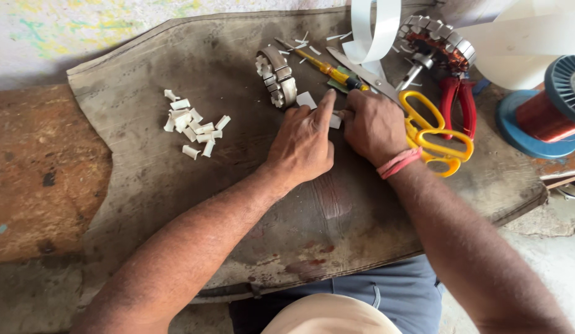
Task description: The person cuts white insulating tape into small rectangular pieces using scissors and inserts them into the slots of a motor stator. They repeatedly measure, cut, and place the tape pieces, occasionally using a screwdriver to adjust the placement within the stator slots.
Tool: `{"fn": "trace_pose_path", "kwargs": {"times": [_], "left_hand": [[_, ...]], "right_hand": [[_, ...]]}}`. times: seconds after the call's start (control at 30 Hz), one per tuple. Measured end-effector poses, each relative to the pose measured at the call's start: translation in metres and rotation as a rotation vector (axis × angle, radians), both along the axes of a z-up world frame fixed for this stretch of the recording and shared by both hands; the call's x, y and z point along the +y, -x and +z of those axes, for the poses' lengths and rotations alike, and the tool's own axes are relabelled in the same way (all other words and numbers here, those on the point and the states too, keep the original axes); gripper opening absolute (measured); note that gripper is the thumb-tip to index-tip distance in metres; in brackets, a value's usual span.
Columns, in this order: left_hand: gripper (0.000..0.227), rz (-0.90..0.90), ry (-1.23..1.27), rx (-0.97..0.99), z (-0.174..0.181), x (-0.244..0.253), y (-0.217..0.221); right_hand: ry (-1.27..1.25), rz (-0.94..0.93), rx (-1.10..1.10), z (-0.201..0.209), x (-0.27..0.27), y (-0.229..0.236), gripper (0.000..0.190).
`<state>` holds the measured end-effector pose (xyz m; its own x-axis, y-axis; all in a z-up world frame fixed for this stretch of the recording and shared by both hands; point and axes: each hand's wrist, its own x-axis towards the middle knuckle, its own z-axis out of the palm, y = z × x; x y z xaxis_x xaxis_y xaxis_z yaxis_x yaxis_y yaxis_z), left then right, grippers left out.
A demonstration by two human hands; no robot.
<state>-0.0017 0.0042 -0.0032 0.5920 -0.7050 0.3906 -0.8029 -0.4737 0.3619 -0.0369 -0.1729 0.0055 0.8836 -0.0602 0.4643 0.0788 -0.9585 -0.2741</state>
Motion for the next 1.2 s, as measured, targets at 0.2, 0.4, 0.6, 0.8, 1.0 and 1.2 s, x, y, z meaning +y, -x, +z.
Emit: {"fn": "trace_pose_path", "kwargs": {"times": [0.2,0.4,0.6,0.8,1.0,1.2], "left_hand": [[0.085,0.001,0.021,0.002,-0.007,-0.002,-0.003],[0.086,0.006,0.020,0.010,-0.003,-0.002,-0.005],[0.087,0.014,-0.003,0.008,0.000,-0.003,-0.003],[0.086,0.027,0.002,-0.005,0.000,0.002,0.002],[0.091,0.034,0.078,-0.084,-0.002,0.003,0.005],[0.099,0.053,0.050,0.052,-0.002,0.000,0.009]], "right_hand": [[-0.068,0.123,-0.001,-0.001,0.002,0.006,0.014],[-0.012,0.054,0.058,0.002,0.008,0.003,0.014],[-0.005,-0.020,0.090,-0.004,0.009,-0.001,0.013],[0.030,0.004,0.049,-0.003,0.005,-0.003,0.013],[-0.082,0.082,0.022,0.001,0.000,0.005,0.013],[-0.020,0.223,-0.017,0.021,-0.011,0.009,0.013]]}}
